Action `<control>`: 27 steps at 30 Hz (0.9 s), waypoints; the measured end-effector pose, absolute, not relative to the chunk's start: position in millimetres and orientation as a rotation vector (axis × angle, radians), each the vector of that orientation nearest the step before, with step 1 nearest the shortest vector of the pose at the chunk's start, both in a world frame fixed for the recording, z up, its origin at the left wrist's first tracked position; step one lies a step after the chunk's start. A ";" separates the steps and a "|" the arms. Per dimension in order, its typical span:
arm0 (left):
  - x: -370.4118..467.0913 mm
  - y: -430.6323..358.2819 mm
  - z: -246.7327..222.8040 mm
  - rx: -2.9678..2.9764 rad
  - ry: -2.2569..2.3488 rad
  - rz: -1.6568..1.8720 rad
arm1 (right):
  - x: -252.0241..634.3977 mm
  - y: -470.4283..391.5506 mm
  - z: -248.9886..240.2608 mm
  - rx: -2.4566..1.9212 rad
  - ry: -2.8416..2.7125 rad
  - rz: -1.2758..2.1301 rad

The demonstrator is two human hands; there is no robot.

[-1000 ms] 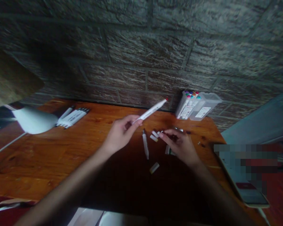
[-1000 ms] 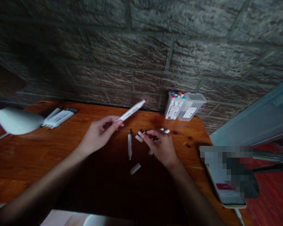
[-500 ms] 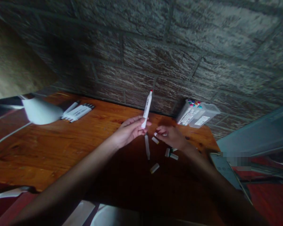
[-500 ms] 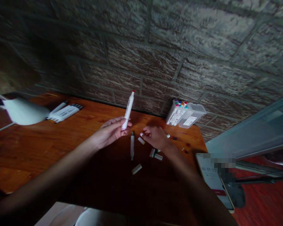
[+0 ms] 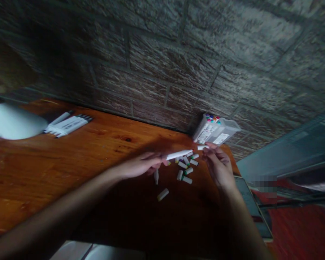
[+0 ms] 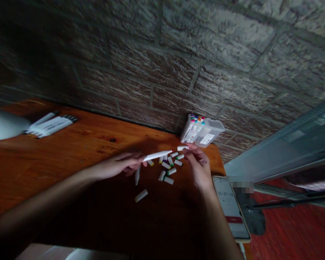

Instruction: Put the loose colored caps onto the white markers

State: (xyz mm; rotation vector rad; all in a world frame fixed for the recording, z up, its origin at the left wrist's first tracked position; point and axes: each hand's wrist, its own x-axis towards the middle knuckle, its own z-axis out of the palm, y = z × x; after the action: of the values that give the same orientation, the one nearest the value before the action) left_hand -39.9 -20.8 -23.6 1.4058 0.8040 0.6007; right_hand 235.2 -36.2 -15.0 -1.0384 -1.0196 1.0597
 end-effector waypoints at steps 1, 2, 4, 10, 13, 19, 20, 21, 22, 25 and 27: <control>-39.2 -21.5 -23.7 1.468 0.825 0.587 | 233.4 -36.4 -14.1 -1.055 -1.047 1.052; -38.9 -21.8 -23.8 1.526 0.841 0.580 | 231.9 -36.8 -13.5 -1.068 -1.071 1.046; -39.2 -21.3 -24.4 1.603 0.852 0.578 | 230.2 -37.9 -13.2 -1.083 -1.089 1.042; -39.8 -18.8 -26.2 1.563 0.838 0.616 | 233.6 -39.7 -13.3 -1.117 -1.106 0.980; -40.1 -18.7 -26.1 1.561 0.841 0.620 | 231.8 -40.7 -12.0 -1.149 -1.177 0.932; -43.9 -18.7 -21.6 1.726 0.841 0.589 | 225.5 -46.7 -4.4 -1.180 -1.350 1.016; -44.0 -19.2 -20.1 1.781 0.833 0.591 | 225.8 -48.0 -2.6 -1.193 -1.375 1.029; -43.8 -20.2 -18.6 1.836 0.815 0.596 | 226.3 -49.2 -1.0 -1.206 -1.412 1.037; -43.2 -21.7 -17.3 1.887 0.786 0.600 | 226.4 -50.3 0.1 -1.219 -1.457 1.039; -39.0 -29.6 -15.3 1.995 0.712 0.572 | 221.9 -52.9 0.1 -1.260 -1.514 1.021; -35.3 -36.7 -16.0 2.032 0.734 0.542 | 215.5 -53.2 -1.3 -1.235 -1.367 1.038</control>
State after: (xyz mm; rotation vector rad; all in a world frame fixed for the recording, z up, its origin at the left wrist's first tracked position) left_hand -35.3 -36.7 -16.0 2.0320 0.7345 0.5421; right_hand 215.5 -53.2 -1.3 -1.2346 -1.3670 1.0385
